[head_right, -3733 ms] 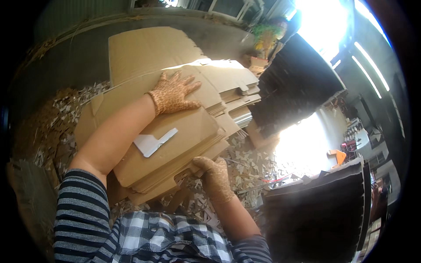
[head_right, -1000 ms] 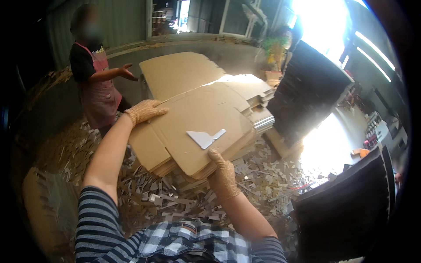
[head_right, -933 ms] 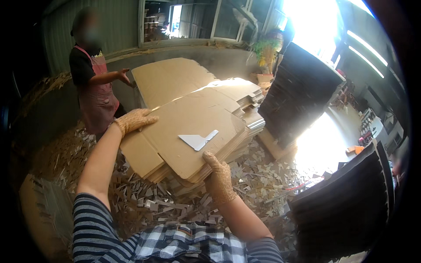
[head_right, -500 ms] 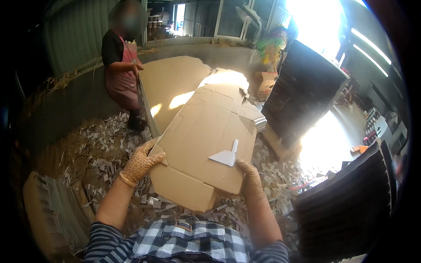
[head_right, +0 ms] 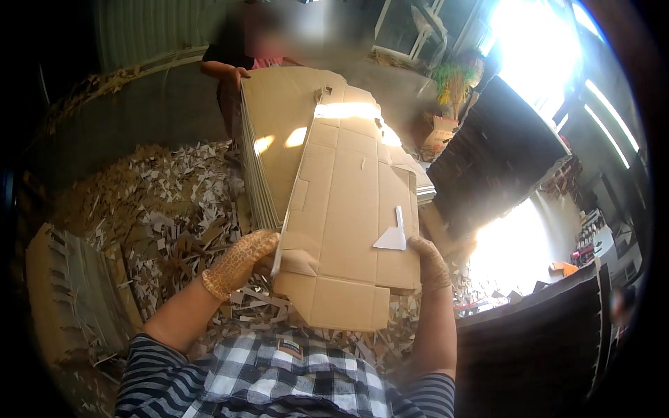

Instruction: The person picks up flat cardboard pieces from a pile and stacks them onto a growing stack on a table. They wear gloves and handle the cardboard by hand, occasionally adjusting the stack to keep it aligned. Another person works nearby at the same table.

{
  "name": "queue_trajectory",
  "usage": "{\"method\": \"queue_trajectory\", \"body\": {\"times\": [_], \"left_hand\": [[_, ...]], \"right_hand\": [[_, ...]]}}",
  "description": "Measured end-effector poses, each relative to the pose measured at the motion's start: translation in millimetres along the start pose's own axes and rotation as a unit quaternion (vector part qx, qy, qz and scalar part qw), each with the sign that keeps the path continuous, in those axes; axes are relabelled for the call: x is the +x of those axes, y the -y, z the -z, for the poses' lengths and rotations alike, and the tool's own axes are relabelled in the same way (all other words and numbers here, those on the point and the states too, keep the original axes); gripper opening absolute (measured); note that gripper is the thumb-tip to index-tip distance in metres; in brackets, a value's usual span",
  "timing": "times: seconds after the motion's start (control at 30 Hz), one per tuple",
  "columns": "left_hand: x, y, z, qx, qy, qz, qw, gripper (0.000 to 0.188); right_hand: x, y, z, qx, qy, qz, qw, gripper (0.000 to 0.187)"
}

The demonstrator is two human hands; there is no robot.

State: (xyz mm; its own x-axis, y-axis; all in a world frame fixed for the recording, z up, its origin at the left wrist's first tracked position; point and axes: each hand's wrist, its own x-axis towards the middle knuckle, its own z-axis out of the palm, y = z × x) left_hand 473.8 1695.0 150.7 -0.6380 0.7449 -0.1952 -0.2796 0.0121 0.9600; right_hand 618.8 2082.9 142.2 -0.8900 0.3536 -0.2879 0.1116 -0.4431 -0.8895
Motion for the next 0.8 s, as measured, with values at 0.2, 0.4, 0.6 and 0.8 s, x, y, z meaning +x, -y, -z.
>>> {"method": "queue_trajectory", "body": {"times": [0.2, 0.4, 0.6, 0.8], "left_hand": [[18, 13, -27, 0.185, -0.036, -0.123, 0.974, 0.084], [-39, 28, -48, 0.176, -0.073, -0.198, 0.961, 0.074], [-73, 29, -48, 0.166, -0.08, -0.145, 0.972, 0.069], [-86, 44, -68, 0.095, -0.162, -0.221, 0.957, 0.064]], "right_hand": [[-2, -14, -1, 0.006, -0.005, 0.061, 0.998, 0.052], [-28, 8, -33, -0.047, 0.062, 0.078, 0.994, 0.068], [-14, 19, -53, -0.096, 0.086, 0.039, 0.991, 0.071], [-4, 41, -78, -0.111, 0.145, 0.037, 0.982, 0.057]]}}
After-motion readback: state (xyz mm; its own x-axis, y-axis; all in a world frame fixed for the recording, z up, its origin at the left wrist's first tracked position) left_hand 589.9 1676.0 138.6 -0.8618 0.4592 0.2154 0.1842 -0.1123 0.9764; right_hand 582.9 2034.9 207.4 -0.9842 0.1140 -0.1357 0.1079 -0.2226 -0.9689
